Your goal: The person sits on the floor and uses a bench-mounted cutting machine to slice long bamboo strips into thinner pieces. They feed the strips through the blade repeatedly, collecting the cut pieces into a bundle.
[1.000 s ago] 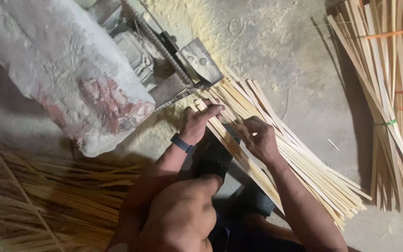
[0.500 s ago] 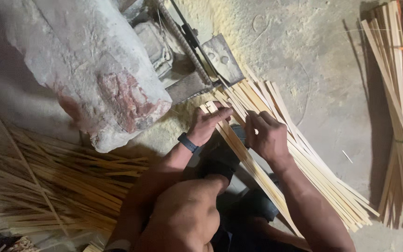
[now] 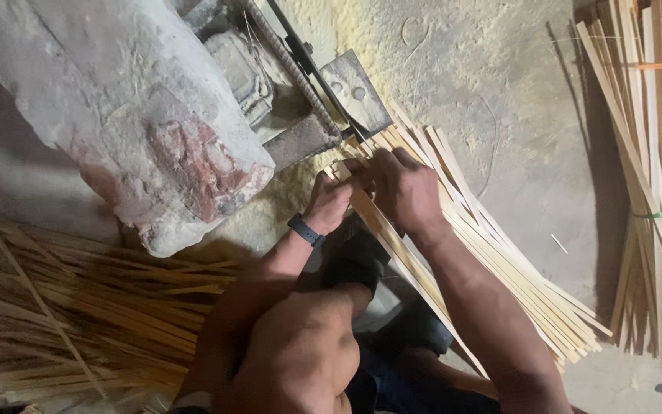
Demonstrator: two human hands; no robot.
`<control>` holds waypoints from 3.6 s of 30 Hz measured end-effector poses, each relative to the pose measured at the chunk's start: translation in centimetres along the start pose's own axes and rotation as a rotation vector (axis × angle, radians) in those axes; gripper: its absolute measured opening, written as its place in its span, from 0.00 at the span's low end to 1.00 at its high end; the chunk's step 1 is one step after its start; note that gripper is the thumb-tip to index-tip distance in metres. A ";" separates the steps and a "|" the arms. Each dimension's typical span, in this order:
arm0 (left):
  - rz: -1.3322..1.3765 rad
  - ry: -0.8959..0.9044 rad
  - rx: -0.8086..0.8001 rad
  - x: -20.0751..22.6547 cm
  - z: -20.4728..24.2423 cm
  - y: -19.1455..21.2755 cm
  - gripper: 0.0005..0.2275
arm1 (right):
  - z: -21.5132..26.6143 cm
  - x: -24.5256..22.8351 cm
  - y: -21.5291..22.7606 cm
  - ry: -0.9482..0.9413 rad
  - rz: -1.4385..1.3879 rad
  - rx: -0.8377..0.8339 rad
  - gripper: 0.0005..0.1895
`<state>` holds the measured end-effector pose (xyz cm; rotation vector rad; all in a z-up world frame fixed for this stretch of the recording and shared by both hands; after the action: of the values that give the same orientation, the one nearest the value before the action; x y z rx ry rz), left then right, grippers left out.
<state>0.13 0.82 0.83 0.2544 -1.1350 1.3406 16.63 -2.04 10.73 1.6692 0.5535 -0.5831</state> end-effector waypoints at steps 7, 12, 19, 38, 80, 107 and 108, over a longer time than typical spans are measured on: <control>-0.106 -0.119 -0.086 1.9 0.5 -1.3 0.10 | 5.7 0.9 3.6 0.087 0.089 0.108 0.12; -0.015 -0.076 -0.088 1.9 0.1 -1.8 0.09 | 5.3 0.6 2.0 -0.110 0.039 0.058 0.01; -0.113 -0.049 -0.073 0.2 0.2 0.1 0.07 | 0.2 0.0 -1.3 0.017 -0.002 0.143 0.03; -0.058 -0.067 -0.107 0.6 0.3 -0.6 0.11 | 7.7 2.4 1.2 -0.255 -0.311 -0.028 0.08; -0.033 -0.063 0.043 -0.6 -0.9 0.6 0.09 | 1.1 -0.3 0.7 -0.068 -0.001 0.053 0.02; 0.027 -0.055 -0.058 0.4 -0.9 -0.1 0.10 | 4.4 -0.3 3.3 0.162 0.200 0.208 0.14; 0.052 -0.074 -0.093 0.6 -0.6 -0.5 0.10 | 5.5 -0.4 3.7 0.200 0.241 0.254 0.17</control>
<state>0.78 1.50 1.18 0.2098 -1.2701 1.3293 18.29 -8.04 12.89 2.0160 0.4243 -0.3220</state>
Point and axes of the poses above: each hand's wrist, its own z-axis away from the middle knuckle, its own y-axis out of the back of the hand, x = y × z, the point moved 1 cm from there along -z, towards the middle knuckle
